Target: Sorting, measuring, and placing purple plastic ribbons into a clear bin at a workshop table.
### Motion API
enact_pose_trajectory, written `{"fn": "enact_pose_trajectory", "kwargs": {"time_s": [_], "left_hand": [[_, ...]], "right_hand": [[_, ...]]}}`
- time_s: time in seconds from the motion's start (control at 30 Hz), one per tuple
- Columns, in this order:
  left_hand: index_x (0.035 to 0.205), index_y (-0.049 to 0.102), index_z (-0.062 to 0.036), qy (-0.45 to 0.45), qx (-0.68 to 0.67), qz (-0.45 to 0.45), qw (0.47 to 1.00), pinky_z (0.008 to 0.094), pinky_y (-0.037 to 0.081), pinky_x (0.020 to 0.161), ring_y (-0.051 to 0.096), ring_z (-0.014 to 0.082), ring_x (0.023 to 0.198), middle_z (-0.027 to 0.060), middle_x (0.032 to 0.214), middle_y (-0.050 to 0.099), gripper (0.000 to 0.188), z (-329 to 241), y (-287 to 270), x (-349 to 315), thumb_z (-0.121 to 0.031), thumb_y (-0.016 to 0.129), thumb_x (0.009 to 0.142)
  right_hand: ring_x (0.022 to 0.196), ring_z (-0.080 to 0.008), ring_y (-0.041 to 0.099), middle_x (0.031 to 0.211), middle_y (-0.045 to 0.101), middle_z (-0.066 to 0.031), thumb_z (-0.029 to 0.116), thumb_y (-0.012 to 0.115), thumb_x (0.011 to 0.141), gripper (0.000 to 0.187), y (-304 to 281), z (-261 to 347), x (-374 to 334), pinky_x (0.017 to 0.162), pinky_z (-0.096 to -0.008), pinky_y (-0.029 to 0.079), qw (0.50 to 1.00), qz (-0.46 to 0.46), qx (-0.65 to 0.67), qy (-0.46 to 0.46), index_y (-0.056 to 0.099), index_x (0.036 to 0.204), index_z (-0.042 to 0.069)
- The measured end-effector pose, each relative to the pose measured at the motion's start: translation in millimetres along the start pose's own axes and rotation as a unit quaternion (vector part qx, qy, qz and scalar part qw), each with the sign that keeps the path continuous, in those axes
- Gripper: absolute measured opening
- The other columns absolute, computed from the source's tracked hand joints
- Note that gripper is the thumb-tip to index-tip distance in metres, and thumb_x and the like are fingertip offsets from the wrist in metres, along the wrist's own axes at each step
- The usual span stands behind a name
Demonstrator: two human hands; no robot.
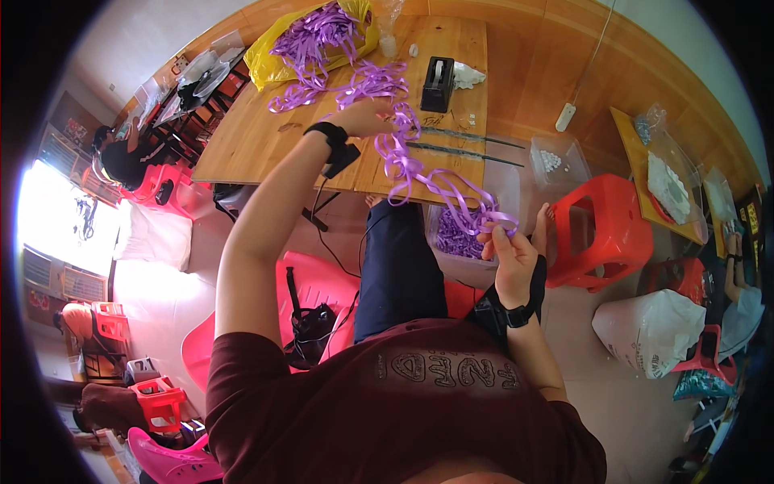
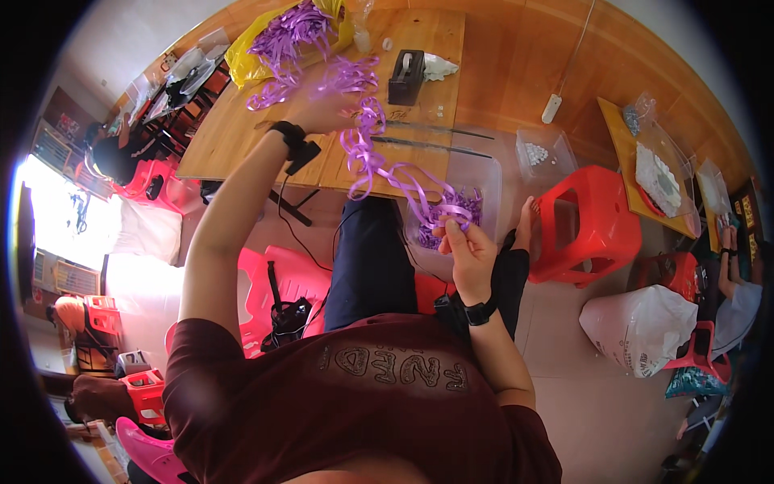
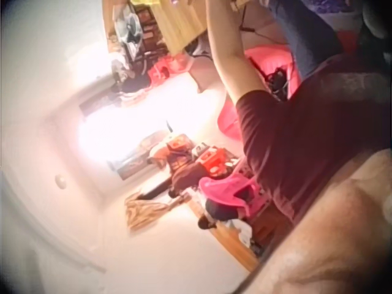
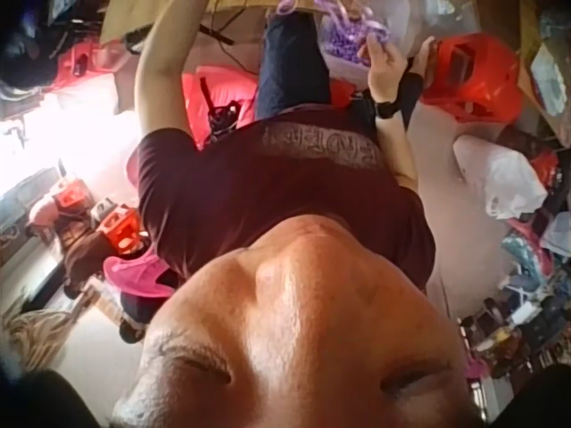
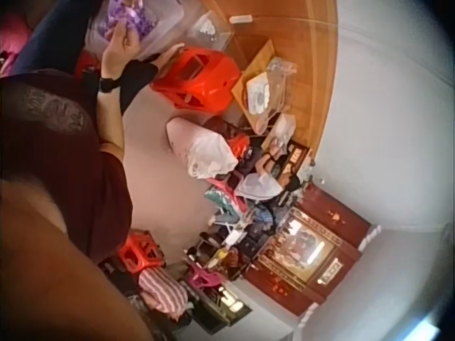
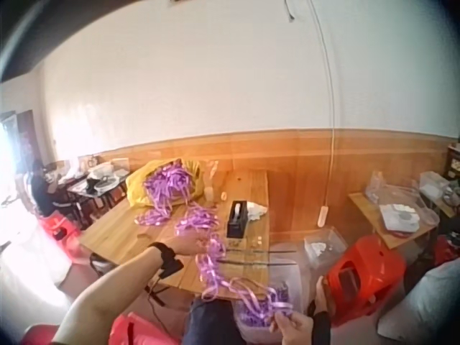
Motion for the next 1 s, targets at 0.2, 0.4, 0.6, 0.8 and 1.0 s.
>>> {"fn": "enact_pose_trajectory", "kwargs": {"time_s": [0.2,0.4,0.6,0.8,1.0], "left_hand": [[0.123,0.065,-0.0066,0.07,0.123,-0.171,0.975,0.0444,0.05,0.094,0.064,0.0374,0.106,0.0218,0.113,0.067,0.042,43,39,36,-0.023,0.062,0.084],[0.104,0.075,-0.0109,-0.015,0.093,-0.206,0.974,0.0432,0.054,0.086,0.069,0.0349,0.095,0.0172,0.1,0.072,0.029,53,1,41,-0.025,0.065,0.08],[0.102,0.076,-0.0135,-0.074,0.016,-0.41,0.909,0.04,0.055,0.085,0.07,0.0311,0.094,0.0131,0.099,0.074,0.031,109,-120,20,-0.033,0.069,0.078],[0.11,0.073,-0.0131,-0.068,0.005,-0.419,0.905,0.0404,0.054,0.088,0.069,0.0312,0.099,0.0133,0.105,0.073,0.038,124,-164,9,-0.035,0.066,0.081],[0.131,0.06,-0.01,0.123,0.181,-0.351,0.911,0.045,0.047,0.102,0.057,0.0383,0.12,0.0225,0.131,0.058,0.049,41,-44,7,-0.016,0.065,0.082]], "right_hand": [[0.067,-0.0054,0.055,0.087,0.07,-0.0051,0.017,0.061,0.1,0.022,7,-3,-2,0.063,-0.0199,0.044,0.999,0.024,-0.021,0.03,0.07,0.11,-0.001],[0.067,-0.0058,0.055,0.087,0.07,-0.0051,0.018,0.061,0.1,0.023,6,-17,5,0.063,-0.0202,0.043,0.998,0.028,-0.023,0.057,0.07,0.108,-0.001],[0.067,-0.0071,0.055,0.088,0.07,-0.0064,0.018,0.06,0.1,0.024,20,-28,11,0.064,-0.0215,0.044,0.994,0.07,-0.042,0.069,0.069,0.108,-0.002],[0.068,-0.0063,0.055,0.087,0.07,-0.005,0.017,0.063,0.098,0.021,25,-30,15,0.063,-0.0213,0.045,0.995,0.057,-0.053,0.067,0.07,0.107,-0.001],[0.074,-0.0067,0.059,0.089,0.07,-0.004,0.006,0.066,0.095,0.018,15,-34,24,0.069,-0.0213,0.048,0.996,0.036,-0.05,0.064,0.069,0.111,-0.001]]}}
Point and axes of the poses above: each hand's wrist, its own x-axis towards the middle knuckle, its own y-axis out of the palm, z = x × y, the point moved 5 cm from there along x, towards the middle knuckle
